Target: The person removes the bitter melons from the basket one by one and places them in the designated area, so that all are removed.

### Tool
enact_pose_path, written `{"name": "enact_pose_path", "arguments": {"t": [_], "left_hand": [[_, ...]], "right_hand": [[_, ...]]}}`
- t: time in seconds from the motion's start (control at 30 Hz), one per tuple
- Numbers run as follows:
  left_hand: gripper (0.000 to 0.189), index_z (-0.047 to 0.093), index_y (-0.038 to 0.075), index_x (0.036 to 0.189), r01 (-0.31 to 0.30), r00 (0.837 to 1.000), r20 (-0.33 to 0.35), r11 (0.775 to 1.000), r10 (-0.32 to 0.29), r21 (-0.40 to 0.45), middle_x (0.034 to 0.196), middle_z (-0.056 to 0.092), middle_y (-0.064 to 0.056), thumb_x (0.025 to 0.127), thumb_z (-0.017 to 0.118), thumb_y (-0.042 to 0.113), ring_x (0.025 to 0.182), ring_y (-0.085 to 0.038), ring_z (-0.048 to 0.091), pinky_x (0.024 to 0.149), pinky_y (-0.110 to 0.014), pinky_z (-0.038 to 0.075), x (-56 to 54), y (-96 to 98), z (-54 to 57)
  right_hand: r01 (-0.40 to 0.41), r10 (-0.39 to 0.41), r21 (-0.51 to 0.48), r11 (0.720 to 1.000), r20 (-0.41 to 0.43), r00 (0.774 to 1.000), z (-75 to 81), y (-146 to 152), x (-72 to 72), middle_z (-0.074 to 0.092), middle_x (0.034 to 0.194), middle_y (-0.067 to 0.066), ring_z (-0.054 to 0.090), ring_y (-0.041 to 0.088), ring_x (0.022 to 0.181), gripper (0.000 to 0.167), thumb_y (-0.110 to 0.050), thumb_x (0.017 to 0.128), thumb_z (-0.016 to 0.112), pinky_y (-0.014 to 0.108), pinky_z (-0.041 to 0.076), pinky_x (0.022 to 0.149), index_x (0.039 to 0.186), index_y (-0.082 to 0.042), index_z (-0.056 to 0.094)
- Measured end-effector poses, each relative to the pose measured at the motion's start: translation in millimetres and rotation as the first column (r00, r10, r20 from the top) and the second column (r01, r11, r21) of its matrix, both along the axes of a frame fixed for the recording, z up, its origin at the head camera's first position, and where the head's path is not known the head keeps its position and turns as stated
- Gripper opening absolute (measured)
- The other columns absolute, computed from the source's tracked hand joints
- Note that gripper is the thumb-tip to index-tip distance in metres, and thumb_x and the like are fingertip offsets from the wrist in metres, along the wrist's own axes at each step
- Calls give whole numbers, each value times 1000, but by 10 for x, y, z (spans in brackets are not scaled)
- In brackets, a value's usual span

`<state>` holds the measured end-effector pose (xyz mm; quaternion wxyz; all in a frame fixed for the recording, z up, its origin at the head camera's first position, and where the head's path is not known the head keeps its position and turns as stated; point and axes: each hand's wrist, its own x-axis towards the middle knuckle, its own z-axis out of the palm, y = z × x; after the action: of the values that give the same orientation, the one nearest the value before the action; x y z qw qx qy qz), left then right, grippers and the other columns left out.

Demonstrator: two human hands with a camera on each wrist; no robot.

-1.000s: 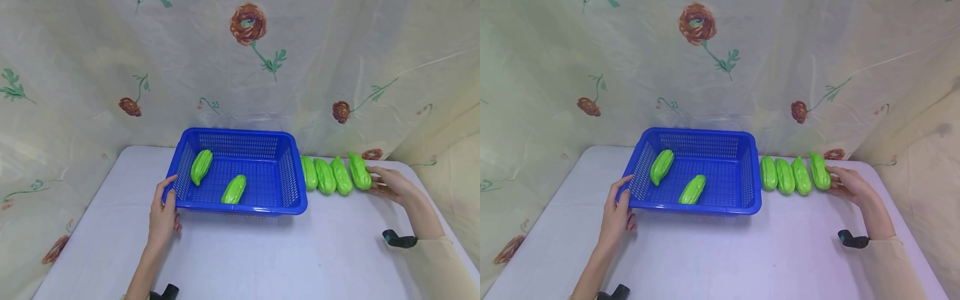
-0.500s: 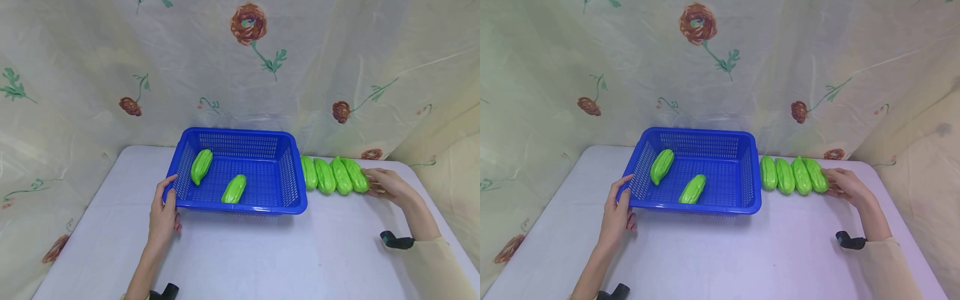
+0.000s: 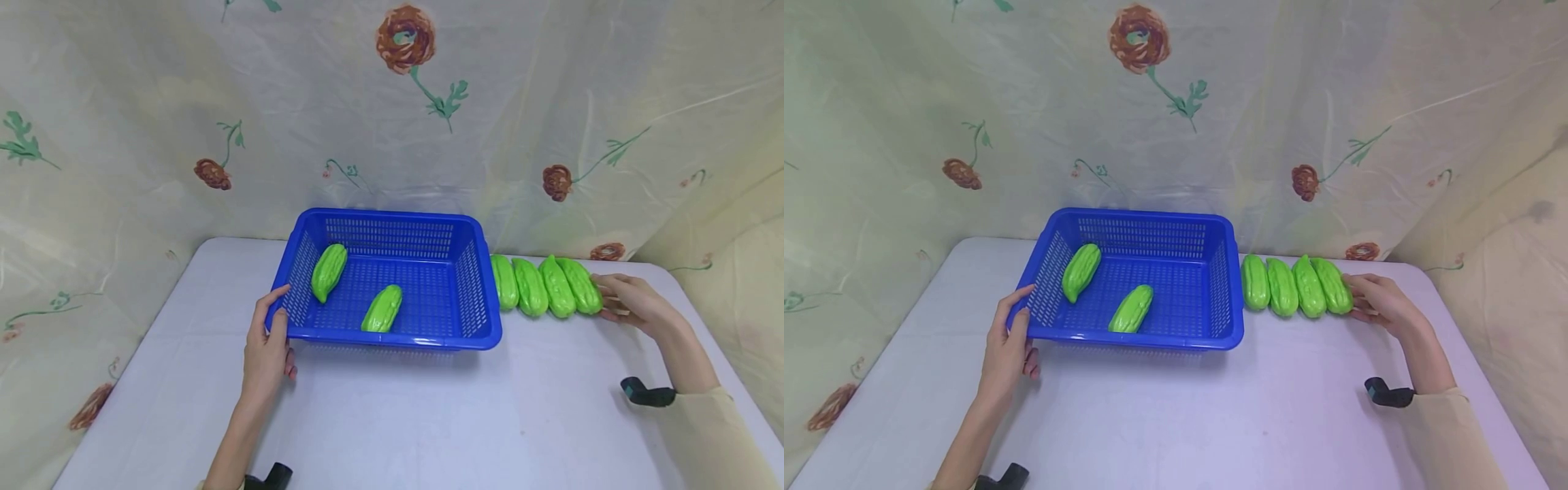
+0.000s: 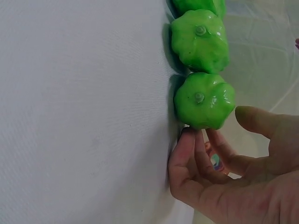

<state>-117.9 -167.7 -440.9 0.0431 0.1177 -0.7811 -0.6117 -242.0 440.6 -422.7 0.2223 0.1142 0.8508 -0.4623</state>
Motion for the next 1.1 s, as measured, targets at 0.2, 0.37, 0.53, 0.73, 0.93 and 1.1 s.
{"name": "enact_pose_path", "arguments": {"t": [0.2, 0.37, 0.53, 0.73, 0.93, 1.1], "left_hand": [[41, 46, 44, 155, -1, 1000, -1, 1000, 1, 3, 57, 42, 2, 116, 37, 34, 41, -14, 44, 41, -32, 51, 10, 0, -8], [41, 45, 44, 155, -2, 1000, 3, 1000, 2, 8, 59, 42, 2, 116, 37, 34, 42, -15, 43, 41, -33, 51, 20, -1, -22], [41, 45, 44, 155, -3, 1000, 7, 1000, 3, 6, 58, 41, 2, 116, 37, 34, 42, -15, 43, 41, -32, 51, 31, -13, -27], [41, 45, 45, 155, -7, 1000, 13, 1000, 7, -5, 59, 41, 1, 116, 37, 35, 43, -15, 44, 41, -31, 50, 38, -27, -16], [41, 45, 44, 155, -5, 1000, -1, 1000, 5, 7, 58, 41, 2, 116, 37, 34, 42, -14, 43, 40, -31, 50, 14, -21, -10], [41, 45, 44, 155, 1, 1000, -4, 1000, -1, -1, 58, 42, 2, 116, 38, 34, 41, -14, 43, 40, -31, 51, -12, -11, -12]], "right_hand": [[-12, 12, 69, 998, -9, 1000, 23, 3, 1, 44, 148, 28, 56, 1, 97, 86, -56, 113, 34, 24, 61, 83, 163, 12, 18], [39, -22, 133, 990, -130, 991, 13, -30, 19, 37, 158, 38, 59, 20, 115, 80, -53, 113, 34, 32, 53, 86, 163, 10, 25], [212, -187, 51, 976, -304, 934, 43, -208, 57, 45, 159, 23, 43, 44, 141, 43, -48, 112, 43, 53, 47, 105, 144, -22, 57], [169, -192, -93, 981, -403, 895, 220, -528, 67, 58, 112, -34, 58, -7, 109, 12, -40, 111, 55, 22, 49, 88, 122, -41, 59], [-11, -116, -381, 925, -308, 944, 493, -879, 61, 62, 122, -25, 69, -10, 105, 20, -30, 110, 63, 13, 54, 85, 130, -29, 58], [-119, 21, -433, 893, -224, 974, 681, -1215, 22, 54, 136, -17, 68, -4, 116, 27, -34, 112, 58, 17, 58, 92, 138, -27, 55]]}}
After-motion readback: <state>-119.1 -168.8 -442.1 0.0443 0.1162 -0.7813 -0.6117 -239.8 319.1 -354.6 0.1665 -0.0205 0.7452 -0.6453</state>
